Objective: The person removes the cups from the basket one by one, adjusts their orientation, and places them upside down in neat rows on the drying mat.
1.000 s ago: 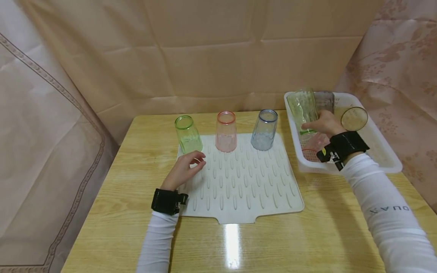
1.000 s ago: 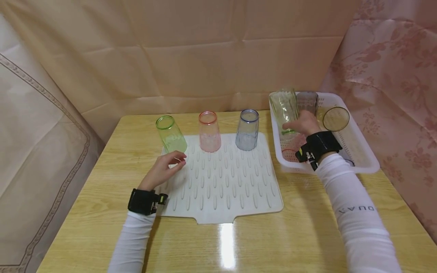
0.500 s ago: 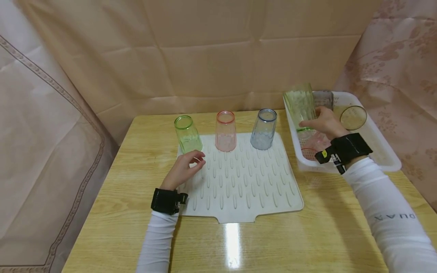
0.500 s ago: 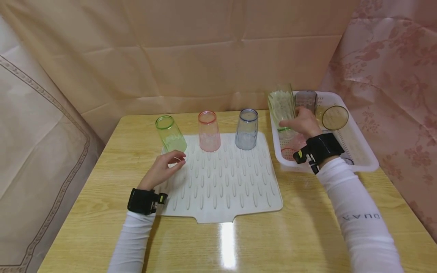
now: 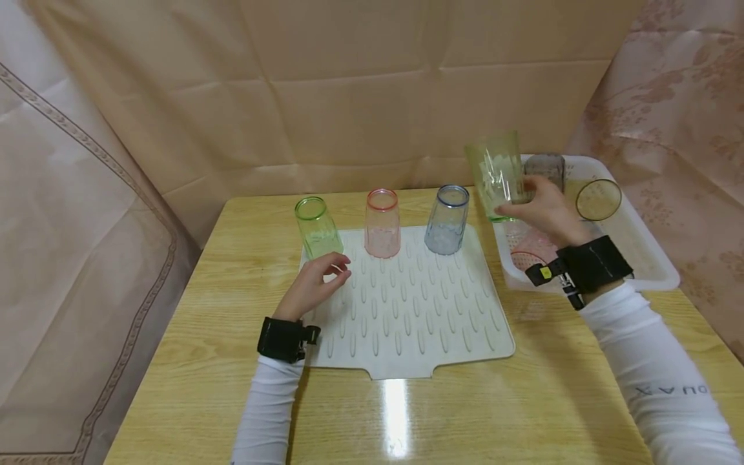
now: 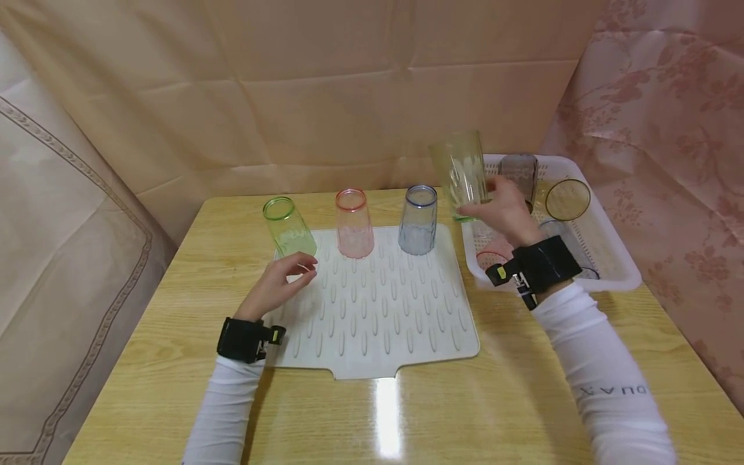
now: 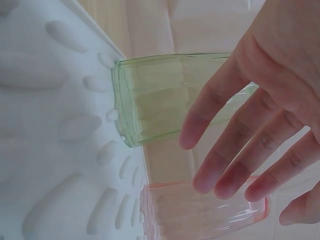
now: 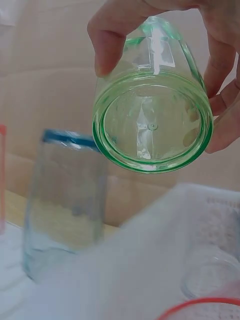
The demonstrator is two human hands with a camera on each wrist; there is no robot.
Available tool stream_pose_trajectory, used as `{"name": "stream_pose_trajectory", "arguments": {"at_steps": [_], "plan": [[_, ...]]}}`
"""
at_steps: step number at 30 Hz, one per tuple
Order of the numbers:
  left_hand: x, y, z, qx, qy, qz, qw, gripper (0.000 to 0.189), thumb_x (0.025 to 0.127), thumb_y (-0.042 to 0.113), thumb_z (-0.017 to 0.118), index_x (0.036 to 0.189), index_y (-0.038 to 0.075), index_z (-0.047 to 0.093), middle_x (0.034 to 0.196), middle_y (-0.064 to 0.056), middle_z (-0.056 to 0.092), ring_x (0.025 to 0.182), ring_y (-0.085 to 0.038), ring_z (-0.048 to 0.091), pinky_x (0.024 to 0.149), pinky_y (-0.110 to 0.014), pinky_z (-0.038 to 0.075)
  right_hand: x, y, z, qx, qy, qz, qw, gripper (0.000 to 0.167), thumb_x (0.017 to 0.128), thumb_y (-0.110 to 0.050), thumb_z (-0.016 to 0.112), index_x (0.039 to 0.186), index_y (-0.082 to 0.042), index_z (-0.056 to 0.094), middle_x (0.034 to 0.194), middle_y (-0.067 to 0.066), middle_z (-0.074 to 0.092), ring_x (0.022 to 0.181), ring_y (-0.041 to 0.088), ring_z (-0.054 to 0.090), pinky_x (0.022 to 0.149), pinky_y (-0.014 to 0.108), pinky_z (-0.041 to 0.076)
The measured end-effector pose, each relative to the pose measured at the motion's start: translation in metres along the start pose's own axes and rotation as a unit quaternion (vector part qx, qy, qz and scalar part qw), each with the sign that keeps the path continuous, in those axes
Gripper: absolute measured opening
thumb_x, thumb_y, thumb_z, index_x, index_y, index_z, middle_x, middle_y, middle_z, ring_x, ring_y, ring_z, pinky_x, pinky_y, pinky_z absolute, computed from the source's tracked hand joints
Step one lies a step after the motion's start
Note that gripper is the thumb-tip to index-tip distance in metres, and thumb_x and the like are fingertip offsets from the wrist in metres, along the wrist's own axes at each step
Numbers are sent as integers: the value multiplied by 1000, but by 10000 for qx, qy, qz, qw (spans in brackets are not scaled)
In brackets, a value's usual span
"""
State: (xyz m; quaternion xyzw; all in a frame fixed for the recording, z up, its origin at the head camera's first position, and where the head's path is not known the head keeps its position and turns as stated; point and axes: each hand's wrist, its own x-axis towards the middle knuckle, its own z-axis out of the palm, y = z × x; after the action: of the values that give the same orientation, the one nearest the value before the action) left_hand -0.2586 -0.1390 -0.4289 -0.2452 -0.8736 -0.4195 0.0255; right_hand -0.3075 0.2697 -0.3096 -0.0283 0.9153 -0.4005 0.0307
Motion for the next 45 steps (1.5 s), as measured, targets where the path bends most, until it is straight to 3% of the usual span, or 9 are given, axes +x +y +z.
{"name": "stream_pose_trajectory", "arguments": {"at_steps": [8, 20, 27, 34, 39, 45], "plan": [[4, 4, -6, 10, 49, 59, 10000, 24, 94, 12, 64, 115, 0, 62, 109, -15, 65, 96, -25, 63, 89, -46, 49, -11, -21, 18, 659, -103, -393, 9970, 75, 88, -14, 72, 147, 0, 28, 138, 25, 39, 121, 43, 46, 91, 53, 42], [20, 24, -17, -77, 71, 196, 9998, 32, 96, 21, 63, 121, 2, 59, 120, -13, 60, 99, -25, 62, 92, -42, 49, -28, -42, 53, 1085, -325, -641, 9915, 77, 86, -8, 72, 147, 3, 26, 137, 24, 37, 121, 40, 47, 87, 45, 49], [38, 40, -25, -190, 63, 410, 9990, 54, 94, 24, 65, 140, 5, 43, 139, -15, 47, 102, -25, 63, 92, -41, 49, -39, -45, 80, 1363, -626, -669, 9864, 74, 84, -7, 74, 144, 1, 32, 136, 22, 38, 118, 37, 50, 81, 39, 50], [52, 59, -33, -238, 2, 340, 9991, 68, 94, 35, 62, 151, 23, 28, 152, -5, 32, 118, -26, 55, 95, -46, 46, -51, -42, 106, 1586, -986, -786, 9793, 76, 83, -6, 74, 144, 4, 31, 137, 23, 38, 119, 39, 50, 81, 39, 52], [58, 63, -37, -250, -90, 480, 9985, 69, 94, 43, 59, 152, 27, 25, 153, -5, 30, 120, -30, 53, 94, -44, 47, -57, -42, 120, 1758, -1130, -850, 9742, 74, 80, -5, 76, 142, 2, 35, 138, 20, 40, 119, 38, 50, 80, 39, 53], [64, 65, -40, -462, -283, 669, 9963, 77, 89, 67, 48, 153, 31, 22, 156, -4, 24, 123, -33, 51, 96, -44, 46, -60, -45, 133, 1673, -1213, -1013, 9732, 72, 77, -7, 78, 139, 1, 41, 136, 19, 42, 116, 39, 52, 77, 39, 55]]}}
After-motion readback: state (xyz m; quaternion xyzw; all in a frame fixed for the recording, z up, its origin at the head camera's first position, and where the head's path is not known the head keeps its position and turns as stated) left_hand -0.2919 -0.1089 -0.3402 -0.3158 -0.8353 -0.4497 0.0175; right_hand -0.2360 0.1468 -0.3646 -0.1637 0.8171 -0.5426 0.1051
